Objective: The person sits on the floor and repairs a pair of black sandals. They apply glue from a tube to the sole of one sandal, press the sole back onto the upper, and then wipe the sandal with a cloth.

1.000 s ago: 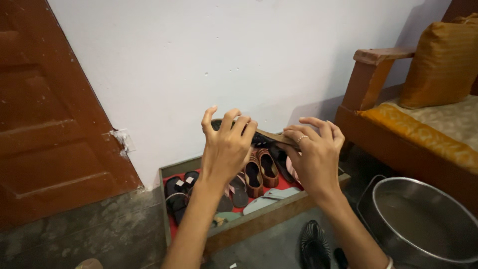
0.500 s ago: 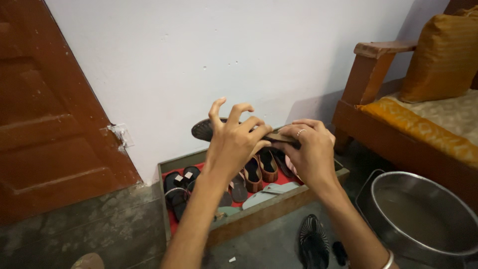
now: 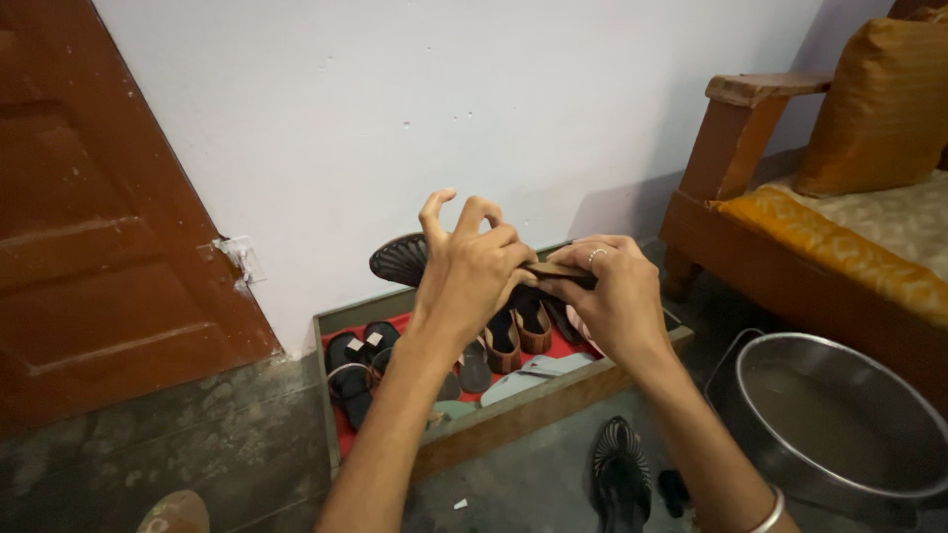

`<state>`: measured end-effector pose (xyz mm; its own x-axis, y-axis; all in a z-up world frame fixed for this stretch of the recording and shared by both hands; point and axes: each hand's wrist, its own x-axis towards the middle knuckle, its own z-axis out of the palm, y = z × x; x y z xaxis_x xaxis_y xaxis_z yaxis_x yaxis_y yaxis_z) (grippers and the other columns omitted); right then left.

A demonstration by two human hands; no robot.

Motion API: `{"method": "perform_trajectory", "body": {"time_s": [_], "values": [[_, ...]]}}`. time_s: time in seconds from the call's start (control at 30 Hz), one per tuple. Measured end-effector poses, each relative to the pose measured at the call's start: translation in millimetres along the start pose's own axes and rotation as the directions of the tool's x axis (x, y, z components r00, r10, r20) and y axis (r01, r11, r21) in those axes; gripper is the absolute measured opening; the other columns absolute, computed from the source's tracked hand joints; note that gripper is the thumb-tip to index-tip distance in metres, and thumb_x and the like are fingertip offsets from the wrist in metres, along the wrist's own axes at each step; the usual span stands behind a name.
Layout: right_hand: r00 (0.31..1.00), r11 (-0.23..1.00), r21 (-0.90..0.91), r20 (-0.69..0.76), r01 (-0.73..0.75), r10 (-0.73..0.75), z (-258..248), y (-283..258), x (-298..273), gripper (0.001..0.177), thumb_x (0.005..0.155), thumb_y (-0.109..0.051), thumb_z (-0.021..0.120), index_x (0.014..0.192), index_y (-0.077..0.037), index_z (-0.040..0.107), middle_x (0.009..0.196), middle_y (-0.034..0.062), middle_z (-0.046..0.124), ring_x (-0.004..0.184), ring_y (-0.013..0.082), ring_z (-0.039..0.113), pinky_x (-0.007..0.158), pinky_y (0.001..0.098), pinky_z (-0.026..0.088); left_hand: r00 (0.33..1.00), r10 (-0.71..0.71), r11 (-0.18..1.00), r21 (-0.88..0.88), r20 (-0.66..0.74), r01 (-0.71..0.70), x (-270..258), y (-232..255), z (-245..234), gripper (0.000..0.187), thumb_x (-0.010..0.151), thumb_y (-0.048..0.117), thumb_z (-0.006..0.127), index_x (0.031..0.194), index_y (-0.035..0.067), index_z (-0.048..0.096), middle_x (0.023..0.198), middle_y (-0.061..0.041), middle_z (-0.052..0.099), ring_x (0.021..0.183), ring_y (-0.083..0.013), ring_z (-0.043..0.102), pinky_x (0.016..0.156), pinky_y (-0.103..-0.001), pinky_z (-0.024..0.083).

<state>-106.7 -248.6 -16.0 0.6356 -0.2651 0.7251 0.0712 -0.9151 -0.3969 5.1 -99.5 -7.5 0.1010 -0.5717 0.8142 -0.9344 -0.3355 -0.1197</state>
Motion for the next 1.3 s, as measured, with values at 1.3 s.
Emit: {"method": "perform_trajectory", "body": {"time_s": [1.3], "values": [[0.042, 0.065, -0.010, 0.655, -0.998, 0.754, 139, 181, -367, 0.048, 0.091, -0.031, 0.078, 0.115, 0.010, 0.075, 0.120, 0.0272, 0.076, 0.109, 0.0318, 0.071, 0.095, 0.0453, 0.049, 0.567, -0.649, 0.684, 0.062, 0.507, 0.727, -288, 89, 123, 0.024, 0.068, 0.029, 0.087, 0.075, 0.010, 0.073, 0.106, -0.004, 0.063, 0.113, -0.0261, 0.053, 0.097, -0.054, 0.034]]}}
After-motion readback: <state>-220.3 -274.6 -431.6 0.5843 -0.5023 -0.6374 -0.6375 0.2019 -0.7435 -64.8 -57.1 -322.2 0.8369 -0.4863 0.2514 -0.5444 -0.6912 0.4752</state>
